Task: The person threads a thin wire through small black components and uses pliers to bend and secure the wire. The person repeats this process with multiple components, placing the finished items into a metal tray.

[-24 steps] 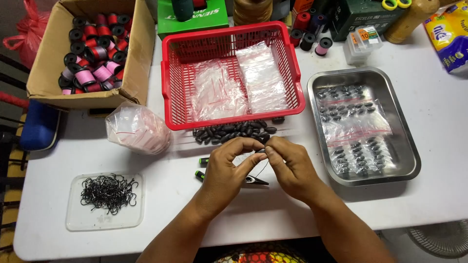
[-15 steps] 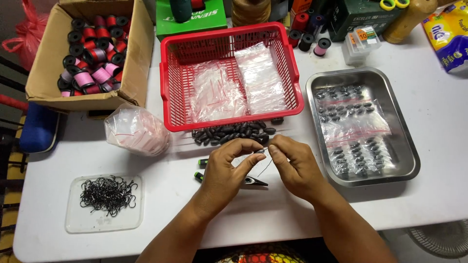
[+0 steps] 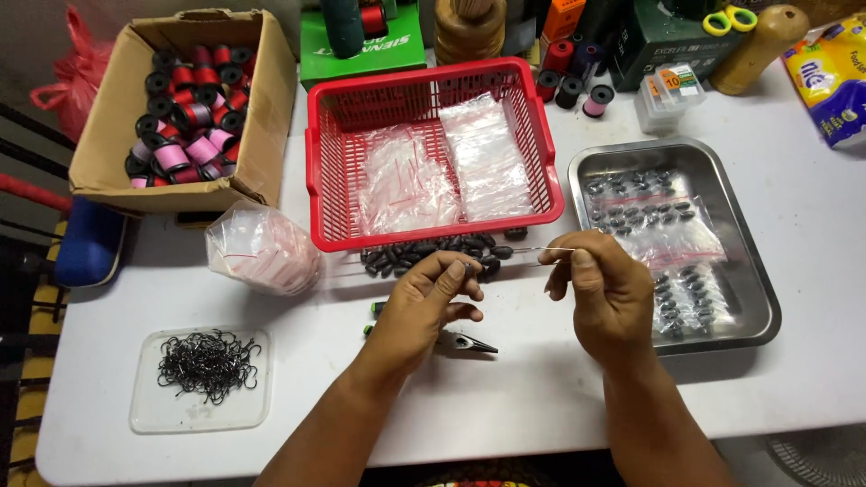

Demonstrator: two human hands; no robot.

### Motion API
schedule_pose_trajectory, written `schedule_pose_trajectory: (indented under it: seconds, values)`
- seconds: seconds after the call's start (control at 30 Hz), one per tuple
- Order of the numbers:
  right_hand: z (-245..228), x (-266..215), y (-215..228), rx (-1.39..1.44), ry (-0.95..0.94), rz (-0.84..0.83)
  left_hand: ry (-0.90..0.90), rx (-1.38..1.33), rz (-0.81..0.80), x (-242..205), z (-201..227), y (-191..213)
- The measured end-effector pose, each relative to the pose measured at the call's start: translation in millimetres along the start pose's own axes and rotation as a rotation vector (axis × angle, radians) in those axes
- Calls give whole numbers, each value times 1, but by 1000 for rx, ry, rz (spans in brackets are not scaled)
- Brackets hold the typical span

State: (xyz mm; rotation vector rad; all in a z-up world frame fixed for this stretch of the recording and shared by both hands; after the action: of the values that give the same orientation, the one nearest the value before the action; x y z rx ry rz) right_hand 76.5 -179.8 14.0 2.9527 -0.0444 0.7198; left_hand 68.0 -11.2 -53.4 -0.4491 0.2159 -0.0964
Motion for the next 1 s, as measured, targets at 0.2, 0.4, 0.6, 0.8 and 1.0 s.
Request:
schedule_pose_trajectory:
  seconds: [0.2, 0.4, 0.6, 0.8, 1.0]
  values:
    - [4, 0, 11, 19, 7, 75, 73, -106, 1, 4, -12, 4]
    - [-14, 7, 41, -30, -20, 232, 125, -192, -11, 6, -16, 6]
    - [-25, 11, 58, -112, -11, 280, 120, -241, 2, 6, -12, 4]
    - [-35, 13, 53, -105, -13, 258, 125, -267, 9, 6, -10, 4]
    - [-73, 11, 44, -567, 484, 445, 142, -247, 33, 5, -12, 4]
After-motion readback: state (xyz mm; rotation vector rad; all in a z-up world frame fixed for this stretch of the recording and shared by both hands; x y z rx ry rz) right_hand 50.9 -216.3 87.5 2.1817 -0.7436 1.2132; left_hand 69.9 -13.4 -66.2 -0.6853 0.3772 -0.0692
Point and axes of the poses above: each hand's wrist, its own x-axis towards the middle knuckle, its own y-axis out of the back of the hand, z = x × y, the point moved 6 cm from there along x, towards the middle knuckle, and after that the axes turned 5 degrees about -y, right-handed, at the moved point
